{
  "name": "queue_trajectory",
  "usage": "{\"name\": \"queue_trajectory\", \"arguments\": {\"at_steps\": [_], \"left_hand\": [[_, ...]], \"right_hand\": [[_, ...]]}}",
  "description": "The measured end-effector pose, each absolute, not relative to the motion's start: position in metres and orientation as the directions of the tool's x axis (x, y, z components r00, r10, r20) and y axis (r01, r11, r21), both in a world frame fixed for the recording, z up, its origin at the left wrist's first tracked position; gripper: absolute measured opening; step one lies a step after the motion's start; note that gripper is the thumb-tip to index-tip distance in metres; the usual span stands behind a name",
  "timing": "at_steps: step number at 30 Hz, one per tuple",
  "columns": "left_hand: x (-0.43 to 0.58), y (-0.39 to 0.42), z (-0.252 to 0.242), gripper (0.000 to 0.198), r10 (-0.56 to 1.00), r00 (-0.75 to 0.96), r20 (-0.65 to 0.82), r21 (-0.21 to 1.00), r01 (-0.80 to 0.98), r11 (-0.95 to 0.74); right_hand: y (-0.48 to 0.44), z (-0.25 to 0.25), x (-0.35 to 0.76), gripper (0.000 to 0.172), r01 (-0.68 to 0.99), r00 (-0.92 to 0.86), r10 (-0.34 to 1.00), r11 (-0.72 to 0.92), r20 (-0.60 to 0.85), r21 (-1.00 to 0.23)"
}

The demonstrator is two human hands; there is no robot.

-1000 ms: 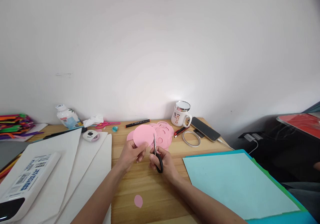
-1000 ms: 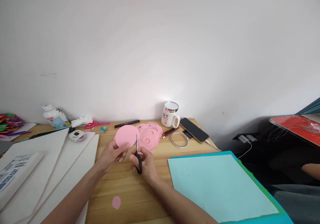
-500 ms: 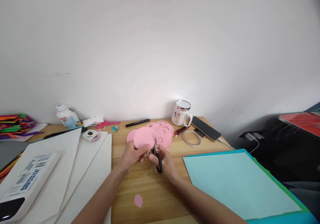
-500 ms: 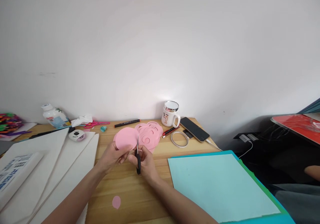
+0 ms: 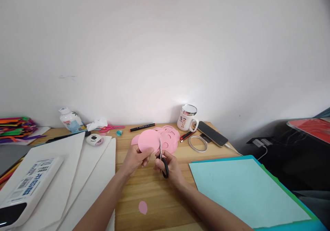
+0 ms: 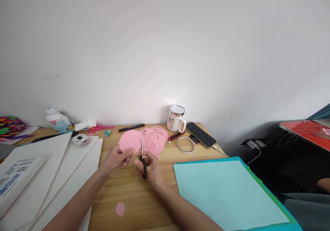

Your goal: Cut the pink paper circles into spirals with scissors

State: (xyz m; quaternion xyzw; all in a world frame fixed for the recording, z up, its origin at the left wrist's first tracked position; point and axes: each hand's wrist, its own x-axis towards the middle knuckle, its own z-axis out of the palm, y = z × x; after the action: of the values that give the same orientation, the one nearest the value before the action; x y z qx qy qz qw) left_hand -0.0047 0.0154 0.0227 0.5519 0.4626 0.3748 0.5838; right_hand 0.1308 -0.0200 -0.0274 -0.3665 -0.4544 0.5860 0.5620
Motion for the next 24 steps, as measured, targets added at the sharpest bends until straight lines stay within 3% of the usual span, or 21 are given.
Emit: {"name": "queue_trajectory", "arguments": {"at_steps": [12, 24], "left_hand": [[-0.007, 0.018, 0.019, 0.032, 0.938, 0.324, -0.128, 0.988, -0.043, 0.149], [-0.004, 0.016, 0.019, 0.033, 0.947, 0.291, -0.138, 0.987, 0.121, 0.107]], "right_hand": [[-0.020, -0.036, 0.128, 0.030, -0.345, -0.101, 0.994, -0.007, 0.030, -0.939], [-0.017, -0.026, 0.132, 0.035, -0.306, -0.078, 0.990, 0.088, 0.117, -0.948]]}}
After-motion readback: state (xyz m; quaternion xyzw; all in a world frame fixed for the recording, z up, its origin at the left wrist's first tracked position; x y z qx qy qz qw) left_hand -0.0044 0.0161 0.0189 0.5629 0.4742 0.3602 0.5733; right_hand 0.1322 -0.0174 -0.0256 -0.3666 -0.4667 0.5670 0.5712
